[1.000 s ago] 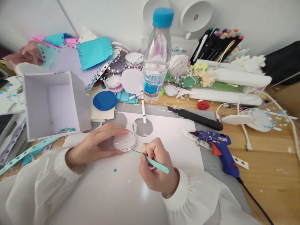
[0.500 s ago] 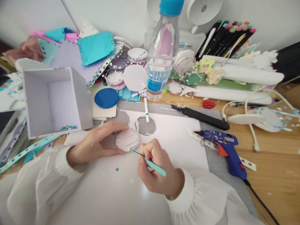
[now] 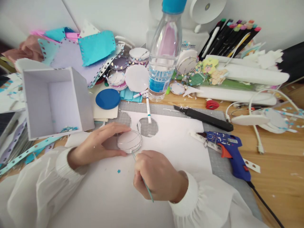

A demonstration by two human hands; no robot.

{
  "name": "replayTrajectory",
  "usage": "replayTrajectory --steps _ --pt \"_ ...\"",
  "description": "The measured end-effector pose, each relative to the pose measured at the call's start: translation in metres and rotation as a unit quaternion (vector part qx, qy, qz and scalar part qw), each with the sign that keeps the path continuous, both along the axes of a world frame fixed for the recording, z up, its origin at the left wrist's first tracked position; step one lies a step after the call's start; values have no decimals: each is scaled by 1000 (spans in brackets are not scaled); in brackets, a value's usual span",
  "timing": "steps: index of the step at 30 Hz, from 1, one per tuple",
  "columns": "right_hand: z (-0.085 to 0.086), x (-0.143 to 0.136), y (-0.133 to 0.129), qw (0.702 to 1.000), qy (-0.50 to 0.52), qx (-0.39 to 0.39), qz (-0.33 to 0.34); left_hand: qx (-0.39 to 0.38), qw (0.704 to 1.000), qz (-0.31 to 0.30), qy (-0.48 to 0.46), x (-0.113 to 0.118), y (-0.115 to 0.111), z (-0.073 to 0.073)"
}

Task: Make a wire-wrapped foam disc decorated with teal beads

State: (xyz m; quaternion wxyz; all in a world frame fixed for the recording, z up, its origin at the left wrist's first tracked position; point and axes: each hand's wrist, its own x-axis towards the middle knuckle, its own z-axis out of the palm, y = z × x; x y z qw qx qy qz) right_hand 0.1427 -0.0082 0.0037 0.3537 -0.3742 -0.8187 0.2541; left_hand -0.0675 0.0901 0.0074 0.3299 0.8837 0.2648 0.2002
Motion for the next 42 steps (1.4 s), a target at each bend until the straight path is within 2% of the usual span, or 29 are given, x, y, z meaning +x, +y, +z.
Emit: replayTrajectory --steps 3,7,14,24,42 --pt "2 -1 0 999 -25 35 -3 -1 1000 -2 -3 0 1 0" --pt "5 0 -1 999 -14 44 -14 -3 1000 -8 -5 0 0 0" --pt "6 -2 0 1000 -22 10 -1 -6 1000 -7 2 0 -1 1" --pt "3 -2 1 1000 -19 4 2 -5 1000 -10 -2 0 0 0" --pt "2 -1 1 999 2 45 12 0 1000 -14 -1 -1 0 0"
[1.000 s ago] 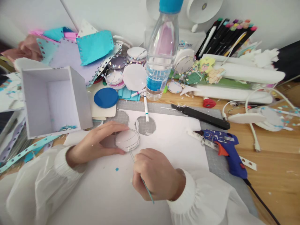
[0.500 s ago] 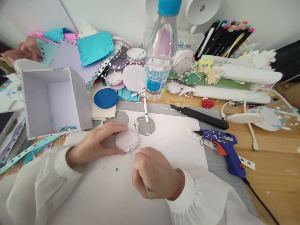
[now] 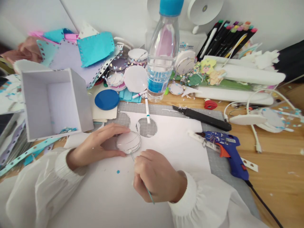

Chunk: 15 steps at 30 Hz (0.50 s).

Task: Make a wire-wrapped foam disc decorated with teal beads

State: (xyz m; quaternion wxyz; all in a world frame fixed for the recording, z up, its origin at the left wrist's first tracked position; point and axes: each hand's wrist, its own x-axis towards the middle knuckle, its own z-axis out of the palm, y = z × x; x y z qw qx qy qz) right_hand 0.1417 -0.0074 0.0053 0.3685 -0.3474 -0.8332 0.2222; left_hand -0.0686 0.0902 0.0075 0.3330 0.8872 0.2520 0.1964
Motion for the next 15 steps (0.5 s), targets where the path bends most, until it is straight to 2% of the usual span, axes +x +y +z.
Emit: replayTrajectory --steps 7,10,15 --pt "-2 1 1 1000 -1 21 2 -2 1000 -1 -4 1 0 0" --pt "1 2 1 999 -25 10 18 1 1000 -6 -15 1 1 1" --pt "8 -1 -5 997 5 20 69 8 998 -26 -48 2 1 1"
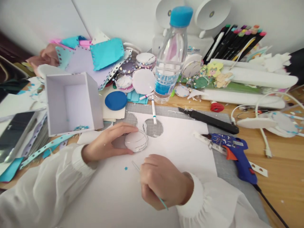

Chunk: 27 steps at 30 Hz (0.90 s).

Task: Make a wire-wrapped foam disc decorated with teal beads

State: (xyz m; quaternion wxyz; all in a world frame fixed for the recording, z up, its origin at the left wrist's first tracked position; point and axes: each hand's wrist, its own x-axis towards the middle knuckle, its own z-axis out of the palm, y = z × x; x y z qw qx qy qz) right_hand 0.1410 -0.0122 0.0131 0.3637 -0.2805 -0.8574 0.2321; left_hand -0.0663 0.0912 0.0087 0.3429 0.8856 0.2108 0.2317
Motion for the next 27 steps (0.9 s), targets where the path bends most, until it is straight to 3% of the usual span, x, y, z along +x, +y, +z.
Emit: replayTrajectory --steps 4,12,17,22,25,27 --pt "-1 -8 -7 999 -6 11 47 6 1000 -12 -23 0 0 -1" --pt "-8 -13 -7 998 -37 8 59 19 999 -22 -14 -1 -2 2" --pt "0 -7 -7 998 52 9 15 19 1000 -17 -7 -2 -4 2" --pt "9 2 -12 979 176 -39 -99 37 999 -5 -16 -4 -8 13" --pt "7 6 -15 963 230 -44 -132 51 992 60 -96 -6 -16 23" --pt "5 5 -17 962 240 -27 -127 14 984 80 -156 -7 -23 28"
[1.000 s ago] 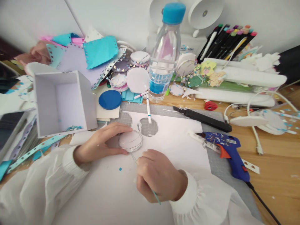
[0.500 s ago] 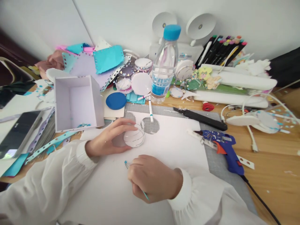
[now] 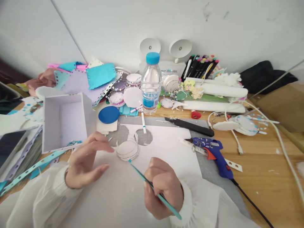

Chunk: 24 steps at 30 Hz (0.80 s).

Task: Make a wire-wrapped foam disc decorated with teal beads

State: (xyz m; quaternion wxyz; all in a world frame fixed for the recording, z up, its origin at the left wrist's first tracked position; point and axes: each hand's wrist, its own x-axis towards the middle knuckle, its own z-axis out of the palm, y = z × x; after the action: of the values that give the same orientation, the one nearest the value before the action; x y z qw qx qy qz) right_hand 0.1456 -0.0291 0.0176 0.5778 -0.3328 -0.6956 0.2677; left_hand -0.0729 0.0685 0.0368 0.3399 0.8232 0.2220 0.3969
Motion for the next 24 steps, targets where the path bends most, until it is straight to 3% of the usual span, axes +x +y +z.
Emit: replayTrajectory --steps 5,11,18,24 --pt "0 -7 -3 999 -15 4 30 -173 983 -61 1 4 -14 1" --pt "2 -10 -2 998 -25 -23 55 -282 946 -153 49 11 -21 -2" --pt "2 -19 -7 989 106 -97 35 -315 936 -156 34 12 -21 -4" --pt "5 -17 -2 941 205 -259 78 -374 906 -201 1 9 -20 -8"
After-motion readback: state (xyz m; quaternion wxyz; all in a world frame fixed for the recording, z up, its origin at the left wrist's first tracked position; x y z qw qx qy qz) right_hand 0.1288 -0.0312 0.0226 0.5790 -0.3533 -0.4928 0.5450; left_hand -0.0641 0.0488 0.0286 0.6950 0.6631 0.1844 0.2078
